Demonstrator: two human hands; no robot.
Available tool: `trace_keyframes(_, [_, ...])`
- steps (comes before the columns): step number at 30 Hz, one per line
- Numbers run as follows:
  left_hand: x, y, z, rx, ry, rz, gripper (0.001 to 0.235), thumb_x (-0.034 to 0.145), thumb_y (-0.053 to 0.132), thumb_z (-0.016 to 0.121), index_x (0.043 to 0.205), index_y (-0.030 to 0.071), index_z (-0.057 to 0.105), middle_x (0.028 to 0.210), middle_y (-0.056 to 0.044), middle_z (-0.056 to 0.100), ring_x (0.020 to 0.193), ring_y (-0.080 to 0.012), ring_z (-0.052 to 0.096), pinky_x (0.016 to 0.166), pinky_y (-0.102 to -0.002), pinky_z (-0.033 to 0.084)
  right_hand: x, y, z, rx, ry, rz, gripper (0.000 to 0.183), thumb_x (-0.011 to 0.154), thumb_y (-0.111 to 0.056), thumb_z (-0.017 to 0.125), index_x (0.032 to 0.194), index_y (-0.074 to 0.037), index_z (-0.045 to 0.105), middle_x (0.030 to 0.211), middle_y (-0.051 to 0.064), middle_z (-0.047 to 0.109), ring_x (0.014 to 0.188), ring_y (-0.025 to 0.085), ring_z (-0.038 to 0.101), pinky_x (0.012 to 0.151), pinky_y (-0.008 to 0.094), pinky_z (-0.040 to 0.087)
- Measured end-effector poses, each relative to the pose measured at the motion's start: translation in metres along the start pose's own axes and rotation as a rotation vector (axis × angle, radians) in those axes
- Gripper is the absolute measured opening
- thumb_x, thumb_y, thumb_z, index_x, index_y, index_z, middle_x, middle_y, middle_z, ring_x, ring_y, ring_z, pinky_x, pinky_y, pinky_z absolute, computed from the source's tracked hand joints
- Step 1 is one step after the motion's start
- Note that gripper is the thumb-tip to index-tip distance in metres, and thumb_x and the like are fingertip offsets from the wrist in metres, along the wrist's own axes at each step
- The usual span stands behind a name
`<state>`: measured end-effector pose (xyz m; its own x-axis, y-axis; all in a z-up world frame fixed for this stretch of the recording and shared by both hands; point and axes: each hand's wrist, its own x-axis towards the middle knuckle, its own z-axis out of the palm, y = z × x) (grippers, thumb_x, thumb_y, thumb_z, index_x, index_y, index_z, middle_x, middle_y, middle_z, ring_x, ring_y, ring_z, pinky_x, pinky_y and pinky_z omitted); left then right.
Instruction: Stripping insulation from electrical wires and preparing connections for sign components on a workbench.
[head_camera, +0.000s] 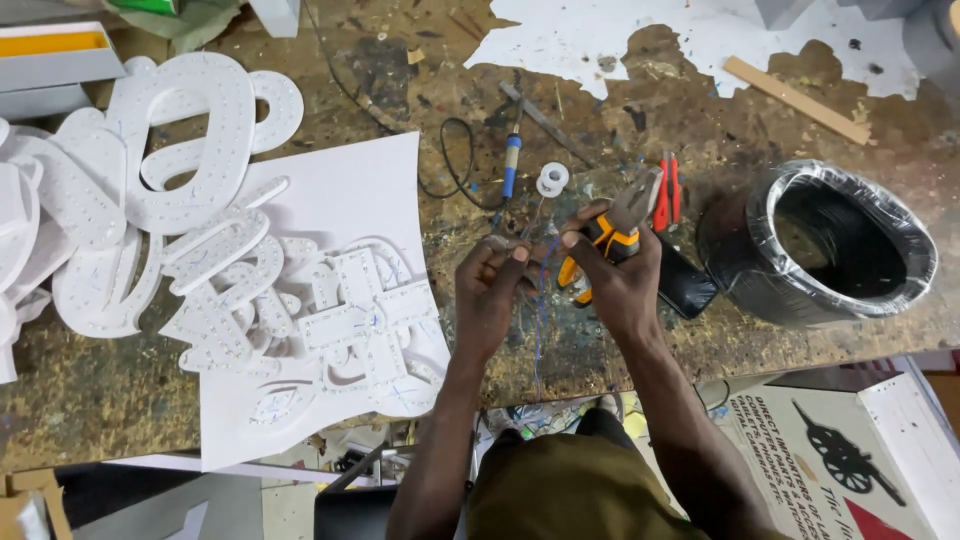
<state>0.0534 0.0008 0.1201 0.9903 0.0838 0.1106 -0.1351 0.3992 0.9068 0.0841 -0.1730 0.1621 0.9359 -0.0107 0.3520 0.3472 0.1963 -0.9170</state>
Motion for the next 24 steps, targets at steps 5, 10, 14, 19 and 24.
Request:
trace_keyframes(5, [-0.002,-0.024,0.018,0.024,0.006,0.050,0.017,0.115,0.012,0.071,0.115,-0.002,0.080,0.097,-0.020,0.080,0.082,-0.0202,0.076,0.066,-0.030,0.066,0.004,-0.009,-0.008,0.103,0.047,-0.012,0.022,0.106,0.010,0.076,0.125,0.004,0.066,0.106,0.022,0.079,0.087,0.028,0.080,0.078,0.045,0.071])
trace_keyframes(10, [-0.007,-0.029,0.056,0.011,-0.030,0.138,0.014,0.114,0.007,0.073,0.114,-0.004,0.082,0.081,-0.018,0.073,0.069,-0.0155,0.068,0.059,-0.029,0.062,0.014,0.010,-0.054,0.218,0.030,0.007,0.029,0.102,0.011,0.079,0.125,0.002,0.065,0.107,0.022,0.079,0.085,0.030,0.081,0.078,0.046,0.072])
trace_keyframes(14, [-0.006,-0.039,0.078,0.019,-0.044,0.137,0.015,0.115,0.009,0.072,0.115,-0.003,0.082,0.089,-0.020,0.079,0.075,-0.0142,0.069,0.062,-0.032,0.059,0.024,0.012,-0.082,0.310,0.015,0.064,0.029,0.099,0.012,0.081,0.121,0.003,0.065,0.100,0.024,0.078,0.081,0.033,0.081,0.069,0.045,0.072])
trace_keyframes(19, [-0.006,-0.061,0.090,0.014,-0.060,0.135,0.015,0.115,0.010,0.073,0.114,-0.003,0.080,0.089,-0.021,0.078,0.078,-0.0136,0.069,0.065,-0.032,0.061,0.030,0.020,-0.111,0.385,0.003,0.103,0.030,0.098,0.012,0.082,0.122,0.004,0.064,0.103,0.026,0.079,0.086,0.037,0.083,0.073,0.047,0.073])
trace_keyframes(24, [-0.009,-0.068,0.103,0.023,-0.038,0.118,0.016,0.115,0.011,0.072,0.109,-0.001,0.080,0.079,-0.016,0.073,0.073,-0.0141,0.065,0.062,-0.034,0.055,0.030,0.025,-0.123,0.490,-0.052,0.128,0.030,0.100,0.014,0.078,0.125,0.004,0.064,0.107,0.029,0.078,0.093,0.040,0.083,0.075,0.047,0.074])
